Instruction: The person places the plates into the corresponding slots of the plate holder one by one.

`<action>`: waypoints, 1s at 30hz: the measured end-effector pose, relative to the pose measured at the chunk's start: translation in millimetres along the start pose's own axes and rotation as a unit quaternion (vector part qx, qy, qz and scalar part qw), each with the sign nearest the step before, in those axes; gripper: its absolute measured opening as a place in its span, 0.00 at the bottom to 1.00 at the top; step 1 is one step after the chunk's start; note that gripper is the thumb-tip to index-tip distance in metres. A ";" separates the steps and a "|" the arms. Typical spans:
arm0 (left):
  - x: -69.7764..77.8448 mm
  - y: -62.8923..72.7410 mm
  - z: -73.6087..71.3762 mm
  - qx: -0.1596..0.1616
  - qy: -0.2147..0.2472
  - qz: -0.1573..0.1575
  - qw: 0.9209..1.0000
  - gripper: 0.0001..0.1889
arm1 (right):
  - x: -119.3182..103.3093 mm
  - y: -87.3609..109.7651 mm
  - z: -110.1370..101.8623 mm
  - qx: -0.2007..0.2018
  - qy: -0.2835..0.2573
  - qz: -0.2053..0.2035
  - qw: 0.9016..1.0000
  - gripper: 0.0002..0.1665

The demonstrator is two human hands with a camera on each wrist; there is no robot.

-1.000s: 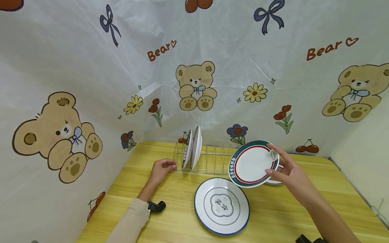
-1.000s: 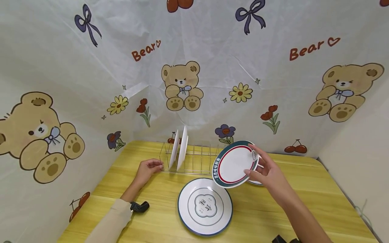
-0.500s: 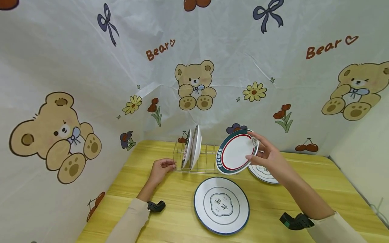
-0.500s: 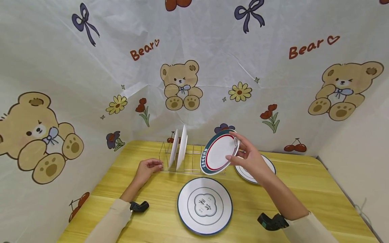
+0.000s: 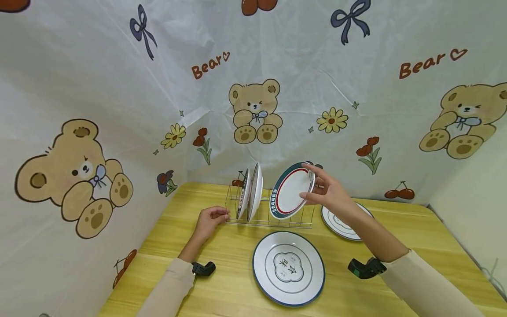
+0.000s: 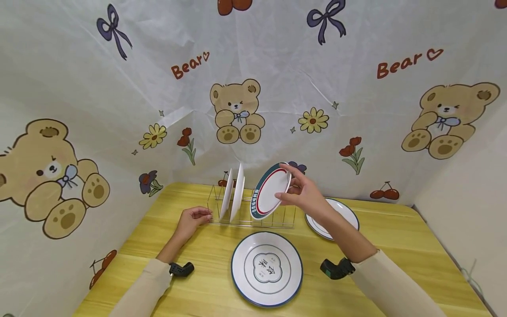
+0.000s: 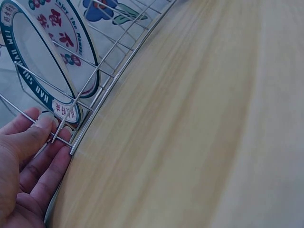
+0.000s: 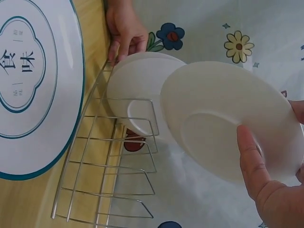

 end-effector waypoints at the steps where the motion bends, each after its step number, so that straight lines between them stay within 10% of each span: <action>1: 0.1 0.2 -0.1 -0.001 -0.001 0.000 1.000 0.09 | 0.4 -2.5 1.7 0.001 0.005 0.002 1.000 0.49; 30: 1.5 -0.2 0.6 0.003 0.020 -0.008 1.000 0.09 | 22.5 -72.9 40.6 -0.061 0.057 0.027 0.996 0.53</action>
Point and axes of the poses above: each hand's wrist, its own y-axis away from the middle knuckle, its own z-axis out of the palm, x = y × z, the point moved 2 cm from there along -y, towards the middle knuckle, and after that the axes turned 11 degrees about -y, right-handed, at the moved point
